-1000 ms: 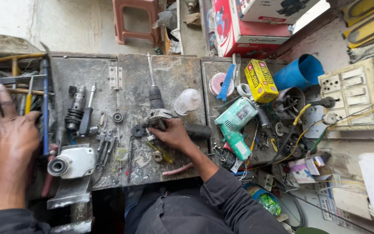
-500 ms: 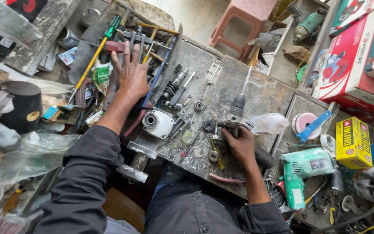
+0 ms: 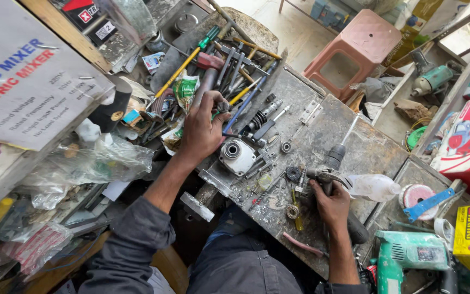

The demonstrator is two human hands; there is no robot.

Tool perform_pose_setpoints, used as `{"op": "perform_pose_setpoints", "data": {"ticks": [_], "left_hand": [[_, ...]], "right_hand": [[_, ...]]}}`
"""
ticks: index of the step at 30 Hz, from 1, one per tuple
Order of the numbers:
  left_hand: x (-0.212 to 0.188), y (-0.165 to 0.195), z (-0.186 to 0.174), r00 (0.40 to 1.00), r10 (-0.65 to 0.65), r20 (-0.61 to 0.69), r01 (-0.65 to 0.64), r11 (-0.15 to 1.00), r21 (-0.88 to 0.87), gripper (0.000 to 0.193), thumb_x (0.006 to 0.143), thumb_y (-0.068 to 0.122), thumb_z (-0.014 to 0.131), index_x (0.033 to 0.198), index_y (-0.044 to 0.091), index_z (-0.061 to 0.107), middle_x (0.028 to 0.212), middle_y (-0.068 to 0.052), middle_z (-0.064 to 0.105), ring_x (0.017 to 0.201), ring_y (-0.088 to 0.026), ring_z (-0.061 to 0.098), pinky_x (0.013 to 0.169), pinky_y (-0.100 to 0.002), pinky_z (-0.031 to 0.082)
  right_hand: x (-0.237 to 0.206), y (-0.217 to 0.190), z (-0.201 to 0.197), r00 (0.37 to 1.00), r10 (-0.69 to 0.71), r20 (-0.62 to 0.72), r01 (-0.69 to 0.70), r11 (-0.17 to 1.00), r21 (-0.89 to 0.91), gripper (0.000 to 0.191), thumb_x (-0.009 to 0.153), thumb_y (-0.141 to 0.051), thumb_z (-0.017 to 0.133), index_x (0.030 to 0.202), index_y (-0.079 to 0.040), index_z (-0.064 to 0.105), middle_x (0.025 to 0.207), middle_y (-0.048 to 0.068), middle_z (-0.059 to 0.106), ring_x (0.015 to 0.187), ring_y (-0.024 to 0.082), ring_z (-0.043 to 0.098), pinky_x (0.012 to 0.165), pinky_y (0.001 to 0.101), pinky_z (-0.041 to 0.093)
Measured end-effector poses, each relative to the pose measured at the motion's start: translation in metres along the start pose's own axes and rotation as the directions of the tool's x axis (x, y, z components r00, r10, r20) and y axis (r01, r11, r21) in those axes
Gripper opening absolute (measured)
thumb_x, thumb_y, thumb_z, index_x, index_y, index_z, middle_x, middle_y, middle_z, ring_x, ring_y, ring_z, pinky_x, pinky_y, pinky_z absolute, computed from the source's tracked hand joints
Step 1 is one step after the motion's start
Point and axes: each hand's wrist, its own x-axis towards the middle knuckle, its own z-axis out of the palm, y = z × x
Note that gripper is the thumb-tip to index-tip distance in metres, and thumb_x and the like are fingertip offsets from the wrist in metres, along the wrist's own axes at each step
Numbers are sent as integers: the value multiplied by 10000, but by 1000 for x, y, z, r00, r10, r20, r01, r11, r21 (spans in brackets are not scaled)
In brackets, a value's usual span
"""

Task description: The person works at a cluttered workbench repairing an electric mixer machine. They fit a bearing into the mixer housing by hand, use pliers to press and adjust parts, tap components with a hammer, pick up and reposition the housing, and use a power drill on the assembly while handling small screws and fittings.

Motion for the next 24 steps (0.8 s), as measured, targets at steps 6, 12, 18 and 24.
{"op": "perform_pose_setpoints", "data": {"ticks": [6,12,18,24], "left_hand": [[-39,24,-25,984,-130,120,165,921,-353,304,959,7,691,1180,60,490,1037,-69,741,966,-175,763,812,-317,608],[-50,29,-15,985,-79,152,119,955,-273,335,922,-25,699,1197,68,531,1000,-87,717,958,-200,782,765,-329,605],[-47,24,-13,984,81,161,-56,987,-149,407,896,24,741,1248,83,545,1051,-146,690,951,-354,722,752,-430,558],[-60,11,-7,965,-19,262,54,990,-128,402,930,38,671,1304,94,538,932,-166,711,900,-395,714,698,-496,525]], "right_hand": [[-3,-5,-1,997,75,-6,-75,994,-82,208,922,-175,799,1010,4,743,759,-20,641,634,38,491,543,227,365],[-2,-6,-8,985,152,78,-144,985,-93,253,940,-239,763,927,-1,680,649,-2,584,516,70,488,447,263,360],[-2,-9,-13,977,105,187,-73,982,-172,189,957,-192,677,988,-7,692,664,-13,577,549,70,490,481,277,364],[-4,-32,-26,932,118,343,-48,978,-204,234,935,-222,650,1059,-33,709,663,-19,548,568,79,455,497,291,358]]}}
